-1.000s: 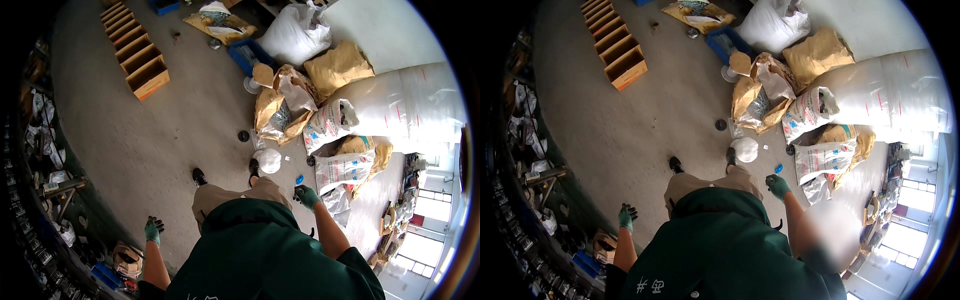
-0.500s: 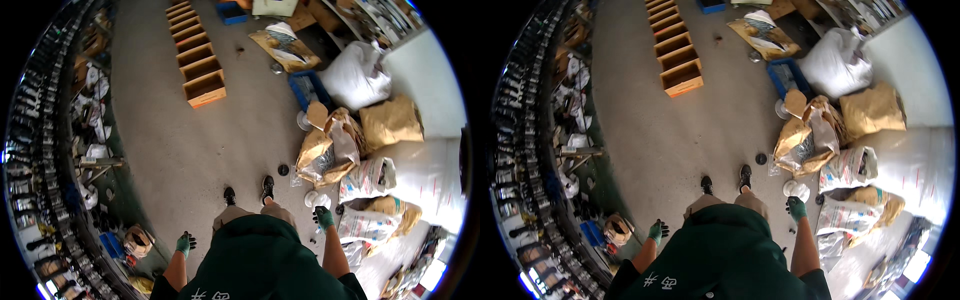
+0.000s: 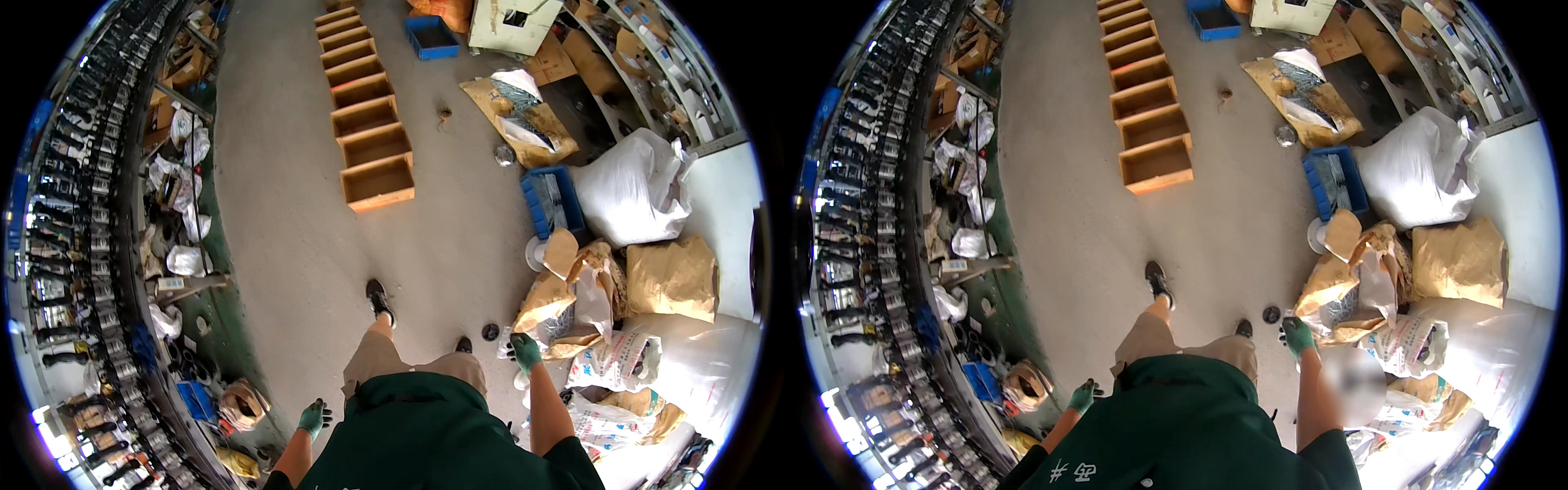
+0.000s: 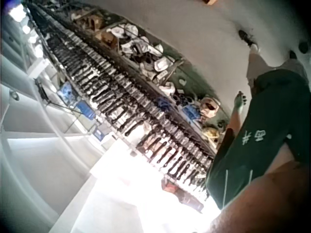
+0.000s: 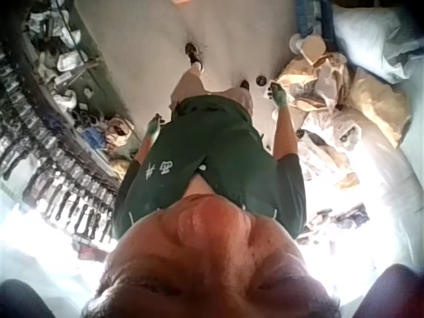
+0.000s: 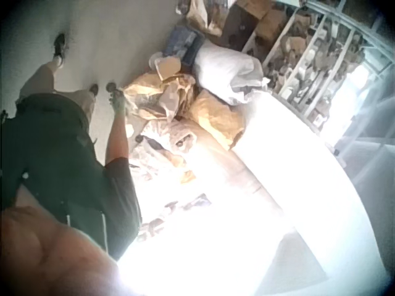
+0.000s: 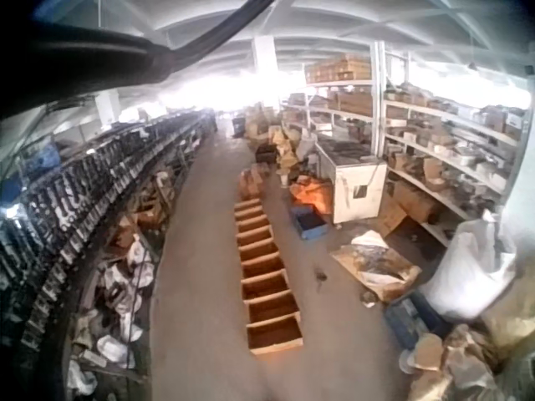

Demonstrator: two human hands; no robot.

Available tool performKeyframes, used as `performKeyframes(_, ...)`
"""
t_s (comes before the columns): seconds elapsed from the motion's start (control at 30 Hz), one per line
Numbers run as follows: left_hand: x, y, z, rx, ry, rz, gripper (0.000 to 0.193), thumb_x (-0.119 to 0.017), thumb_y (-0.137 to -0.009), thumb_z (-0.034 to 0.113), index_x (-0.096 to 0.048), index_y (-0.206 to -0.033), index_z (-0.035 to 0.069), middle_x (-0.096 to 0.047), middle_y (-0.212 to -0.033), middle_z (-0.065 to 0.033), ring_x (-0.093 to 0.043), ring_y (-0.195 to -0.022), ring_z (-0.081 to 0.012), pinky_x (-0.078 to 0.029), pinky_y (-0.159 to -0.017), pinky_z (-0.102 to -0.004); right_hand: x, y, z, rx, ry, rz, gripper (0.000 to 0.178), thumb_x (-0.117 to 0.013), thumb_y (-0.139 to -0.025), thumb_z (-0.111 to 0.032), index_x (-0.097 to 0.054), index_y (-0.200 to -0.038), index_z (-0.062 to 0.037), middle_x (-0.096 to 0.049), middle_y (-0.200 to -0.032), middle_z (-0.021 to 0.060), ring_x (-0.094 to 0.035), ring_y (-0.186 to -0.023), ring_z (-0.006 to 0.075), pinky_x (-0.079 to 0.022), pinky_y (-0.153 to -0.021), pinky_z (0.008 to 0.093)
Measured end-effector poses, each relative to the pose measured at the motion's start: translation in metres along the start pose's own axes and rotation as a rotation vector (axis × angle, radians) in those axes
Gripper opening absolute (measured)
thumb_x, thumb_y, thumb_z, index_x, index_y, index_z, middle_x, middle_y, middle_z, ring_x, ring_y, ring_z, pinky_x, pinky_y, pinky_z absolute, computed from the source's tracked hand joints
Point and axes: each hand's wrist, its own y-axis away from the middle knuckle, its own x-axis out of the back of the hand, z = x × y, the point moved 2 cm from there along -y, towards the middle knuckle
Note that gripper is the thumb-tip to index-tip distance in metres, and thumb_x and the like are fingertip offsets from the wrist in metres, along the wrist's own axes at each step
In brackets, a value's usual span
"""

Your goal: The person walks through a warehouse and begins assembling and sealing cardboard boxes. They fold the flaps of each box and use a handheld tape dispenser to apply clear packing tape across the seams. The person repeats this process for multiple boxes, stacking the sealed units on the floor.

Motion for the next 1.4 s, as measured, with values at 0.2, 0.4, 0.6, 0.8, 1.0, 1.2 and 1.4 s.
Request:
performKeyframes(0.2,0.096,-0.078,0.217,-0.089,0.303,0.13,0.047,-0.045,-0.102,0.055,-0.058,-0.11,0.01,-0.067,-0.09,-0.0087,-0.064,-0.071,-0.0214,-0.051,-0.06,-0.0362,-0.054,0.014,-0.024,-0.19,-0.072,0.041,0.025,-0.055,-0.099,-0.03,-0.061,-0.114,-0.0113,-0.067,-0.089,0.0063,-0.065,-0.063,0.0189,-0.051,-0.054,0.0343)
performKeyframes(0.4,0.107,-0.066,0.387,-0.22,0.183,0.181,0.055,-0.045,-0.101,0.055,-0.057,-0.121,0.005,-0.069,-0.098,-0.0126,-0.068,-0.083,-0.0268,-0.055,-0.071,-0.0412,-0.079,-0.015,-0.033,-0.439,-0.112,-0.01,0.029,-0.055,-0.095,-0.029,-0.058,-0.116,-0.0095,-0.066,-0.093,0.011,-0.065,-0.065,0.0251,-0.053,-0.054,0.0402)
performKeyframes(0.6,0.097,-0.035,0.403,-0.124,0.036,0.165,0.052,-0.043,-0.102,0.054,-0.057,-0.122,0.009,-0.07,-0.1,-0.0108,-0.068,-0.08,-0.0241,-0.055,-0.069,-0.0387,-0.077,-0.121,-0.138,-0.296,-0.241,-0.021,0.029,-0.056,-0.097,-0.031,-0.06,-0.115,-0.0083,-0.067,-0.092,0.009,-0.064,-0.066,0.0225,-0.053,-0.057,0.0377)
performKeyframes(0.8,0.073,-0.023,0.45,-0.008,-0.014,0.213,0.056,-0.041,-0.102,0.056,-0.055,-0.125,0.008,-0.069,-0.106,-0.0119,-0.068,-0.083,-0.0252,-0.056,-0.073,-0.042,-0.048,-0.165,-0.274,-0.008,-0.425,0.048,0.033,-0.055,-0.1,-0.03,-0.059,-0.126,-0.0093,-0.07,-0.1,0.0103,-0.067,-0.073,0.0206,-0.054,-0.063,0.0352)
performKeyframes(1.0,0.059,-0.036,0.52,-0.084,0.022,0.199,0.054,-0.042,-0.102,0.055,-0.056,-0.125,0.008,-0.069,-0.109,-0.0114,-0.068,-0.089,-0.0266,-0.055,-0.075,-0.042,-0.052,-0.17,-0.243,-0.14,-0.452,0.074,0.032,-0.055,-0.1,-0.03,-0.058,-0.125,-0.0101,-0.069,-0.099,0.0117,-0.066,-0.07,0.0239,-0.055,-0.062,0.0379)
performKeyframes(1.2,0.057,-0.053,0.56,-0.118,-0.051,0.156,0.054,-0.042,-0.102,0.054,-0.057,-0.124,0.007,-0.069,-0.106,-0.0119,-0.068,-0.088,-0.0261,-0.055,-0.074,-0.0409,-0.083,-0.142,-0.143,-0.438,-0.424,0.086,0.03,-0.053,-0.1,-0.032,-0.057,-0.122,-0.0132,-0.069,-0.097,0.0109,-0.068,-0.07,0.0288,-0.056,-0.059,0.0434)
performKeyframes(1.4,0.058,-0.077,0.581,-0.1,-0.108,0.13,0.054,-0.044,-0.102,0.055,-0.057,-0.123,0.007,-0.069,-0.104,-0.0115,-0.068,-0.085,-0.0253,-0.055,-0.072,-0.0401,-0.092,-0.129,-0.144,-0.506,-0.452,0.11,0.028,-0.053,-0.099,-0.031,-0.057,-0.122,-0.0139,-0.068,-0.097,0.0107,-0.068,-0.07,0.0296,-0.056,-0.059,0.0441)
